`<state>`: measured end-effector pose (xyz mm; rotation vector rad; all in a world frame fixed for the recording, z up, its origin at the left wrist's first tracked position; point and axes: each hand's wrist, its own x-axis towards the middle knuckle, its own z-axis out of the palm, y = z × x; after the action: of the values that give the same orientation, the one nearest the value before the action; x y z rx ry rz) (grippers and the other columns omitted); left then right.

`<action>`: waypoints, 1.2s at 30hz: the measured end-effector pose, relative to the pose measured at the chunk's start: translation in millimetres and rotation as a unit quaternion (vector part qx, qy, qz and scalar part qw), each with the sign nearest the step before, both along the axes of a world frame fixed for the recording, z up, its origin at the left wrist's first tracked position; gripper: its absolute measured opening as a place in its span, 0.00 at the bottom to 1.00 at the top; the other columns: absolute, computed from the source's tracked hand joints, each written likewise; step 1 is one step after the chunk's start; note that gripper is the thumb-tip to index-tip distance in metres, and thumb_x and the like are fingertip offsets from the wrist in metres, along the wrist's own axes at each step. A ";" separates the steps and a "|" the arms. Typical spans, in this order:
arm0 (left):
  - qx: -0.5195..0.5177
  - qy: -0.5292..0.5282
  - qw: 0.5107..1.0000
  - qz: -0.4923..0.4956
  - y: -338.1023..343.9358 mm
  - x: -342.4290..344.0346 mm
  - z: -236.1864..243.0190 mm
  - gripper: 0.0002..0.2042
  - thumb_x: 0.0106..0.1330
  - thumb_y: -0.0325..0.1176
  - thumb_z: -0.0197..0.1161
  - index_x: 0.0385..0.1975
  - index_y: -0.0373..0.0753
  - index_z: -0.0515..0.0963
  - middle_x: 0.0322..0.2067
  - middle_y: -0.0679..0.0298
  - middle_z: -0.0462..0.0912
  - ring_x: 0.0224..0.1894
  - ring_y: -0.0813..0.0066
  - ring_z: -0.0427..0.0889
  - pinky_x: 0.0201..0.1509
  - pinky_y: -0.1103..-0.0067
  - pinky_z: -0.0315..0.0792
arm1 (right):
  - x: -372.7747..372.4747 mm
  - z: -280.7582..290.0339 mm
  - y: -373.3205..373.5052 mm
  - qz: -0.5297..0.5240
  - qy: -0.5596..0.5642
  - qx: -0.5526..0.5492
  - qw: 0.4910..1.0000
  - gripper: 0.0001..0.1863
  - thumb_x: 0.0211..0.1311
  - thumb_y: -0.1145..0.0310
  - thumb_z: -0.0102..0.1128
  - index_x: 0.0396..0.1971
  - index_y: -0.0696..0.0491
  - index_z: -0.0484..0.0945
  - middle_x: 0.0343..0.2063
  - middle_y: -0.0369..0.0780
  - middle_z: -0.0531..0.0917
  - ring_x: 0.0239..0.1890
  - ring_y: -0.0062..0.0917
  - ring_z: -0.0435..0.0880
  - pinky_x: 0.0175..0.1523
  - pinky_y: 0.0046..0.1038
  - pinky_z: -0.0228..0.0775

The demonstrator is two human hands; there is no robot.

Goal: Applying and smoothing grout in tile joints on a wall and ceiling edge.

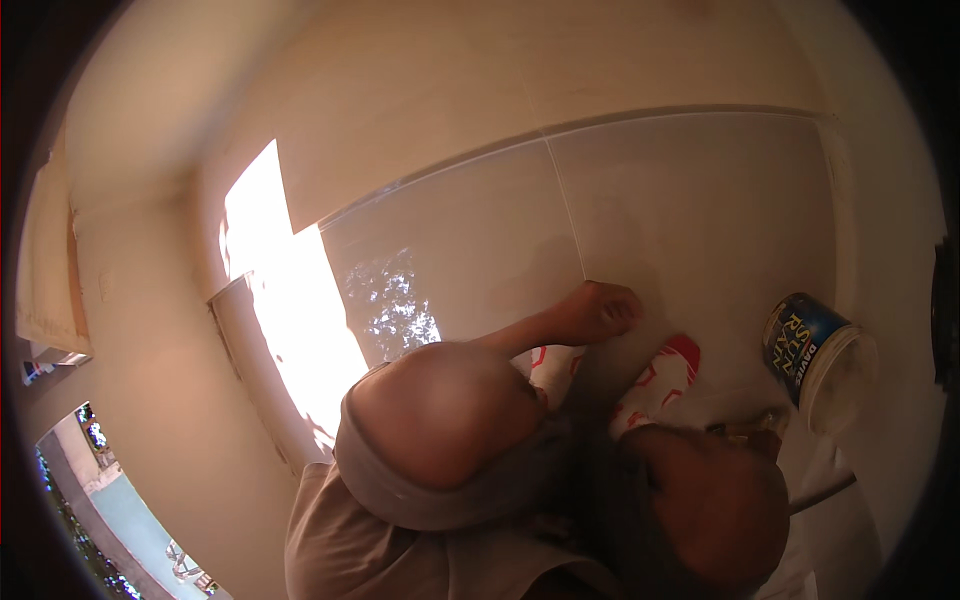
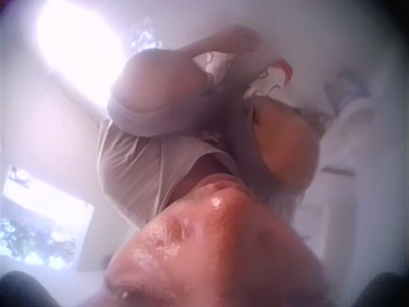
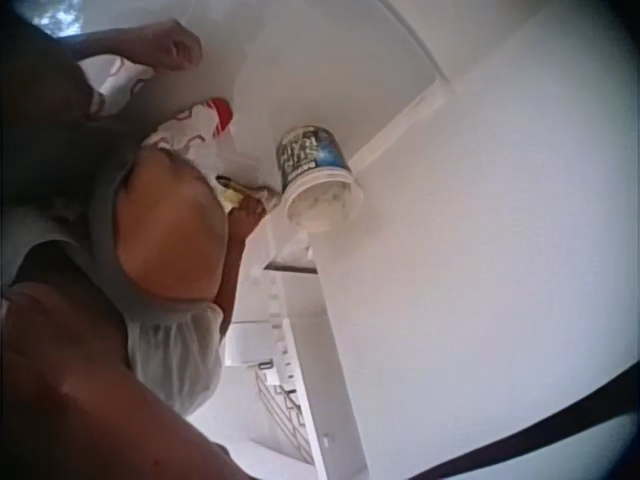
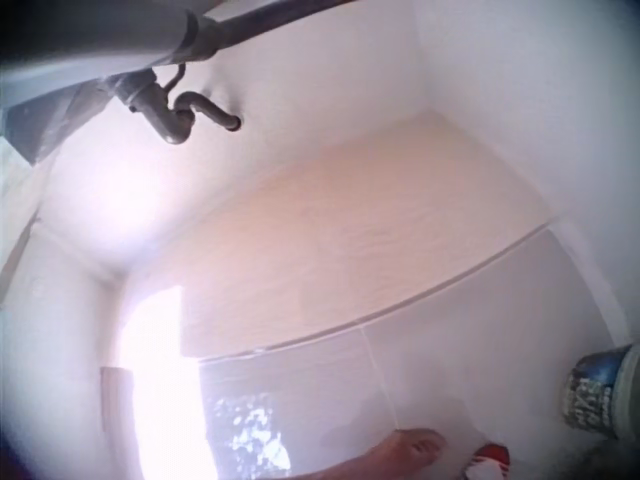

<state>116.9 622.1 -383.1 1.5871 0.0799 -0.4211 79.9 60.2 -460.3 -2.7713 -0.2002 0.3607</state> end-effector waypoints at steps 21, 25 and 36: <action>0.452 -0.189 0.870 0.052 84.2 41.8 25.8 0.18 0.63 0.39 0.59 0.49 0.36 0.73 0.53 0.51 0.69 0.57 0.53 0.67 0.59 0.62 0.62 | 62.9 86.4 74.1 0.194 0.227 -0.353 0.886 0.16 0.46 0.67 0.67 0.35 0.57 0.75 0.33 0.42 0.74 0.40 0.35 0.75 0.50 0.39 0.66; 0.608 -0.137 0.775 0.109 181.7 63.1 -9.4 0.27 0.65 0.50 0.51 0.60 0.42 0.63 0.65 0.52 0.51 0.67 0.50 0.49 0.66 0.55 0.46 | 71.9 111.2 117.8 0.215 0.102 -0.270 0.933 0.13 0.50 0.66 0.65 0.29 0.57 0.73 0.30 0.43 0.73 0.35 0.34 0.76 0.38 0.34 0.71; 0.545 -0.188 0.817 -0.018 158.5 86.2 -5.5 0.37 0.63 0.58 0.49 0.65 0.39 0.54 0.67 0.53 0.47 0.69 0.52 0.44 0.69 0.53 0.35 | 110.9 174.1 257.1 0.098 -0.026 0.275 0.956 0.16 0.57 0.68 0.61 0.43 0.57 0.73 0.40 0.45 0.80 0.39 0.30 0.81 0.43 0.28 0.74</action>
<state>203.1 780.6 -388.6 2.7907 -0.0261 -0.0380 190.8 317.4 -286.2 -2.2160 -0.5077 0.2341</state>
